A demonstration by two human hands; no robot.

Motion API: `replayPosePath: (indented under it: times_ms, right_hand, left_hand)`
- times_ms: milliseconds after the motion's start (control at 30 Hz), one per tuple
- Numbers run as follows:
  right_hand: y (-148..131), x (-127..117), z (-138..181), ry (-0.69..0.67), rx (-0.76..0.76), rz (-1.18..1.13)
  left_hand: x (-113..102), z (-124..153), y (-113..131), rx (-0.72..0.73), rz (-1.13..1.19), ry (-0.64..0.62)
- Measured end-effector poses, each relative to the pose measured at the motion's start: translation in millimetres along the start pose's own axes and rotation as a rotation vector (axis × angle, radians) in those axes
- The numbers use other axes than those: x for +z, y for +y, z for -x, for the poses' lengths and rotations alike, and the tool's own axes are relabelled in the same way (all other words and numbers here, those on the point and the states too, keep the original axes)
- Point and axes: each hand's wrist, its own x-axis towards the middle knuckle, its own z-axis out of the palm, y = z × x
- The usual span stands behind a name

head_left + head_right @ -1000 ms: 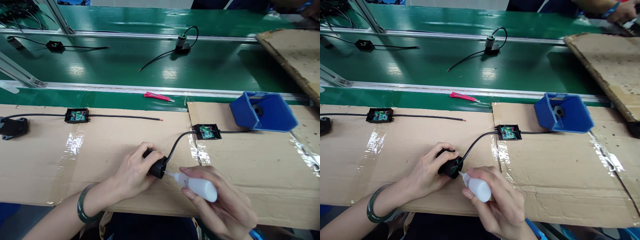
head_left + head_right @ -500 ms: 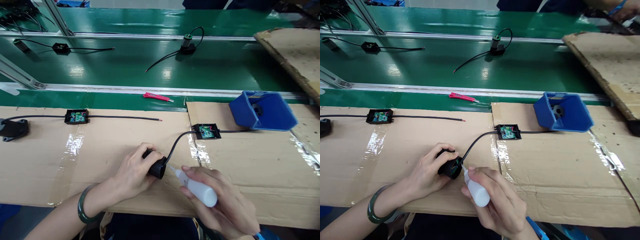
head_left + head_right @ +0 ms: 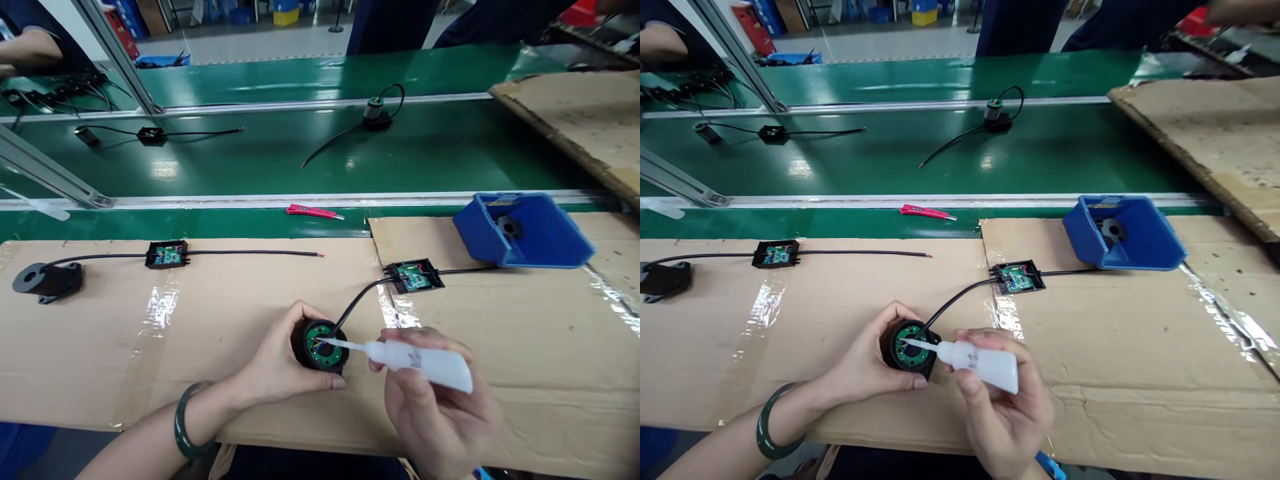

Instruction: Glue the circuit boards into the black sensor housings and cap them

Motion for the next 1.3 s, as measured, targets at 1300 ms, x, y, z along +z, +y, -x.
replayPosePath:
  times_ms: [1300]
  right_hand:
    - [-8.8,-5.9,-8.3,-0.176,-0.373,0.220]
  left_hand:
    - [1.4,-2.2,-1.6,-0.065,0.134,-0.025]
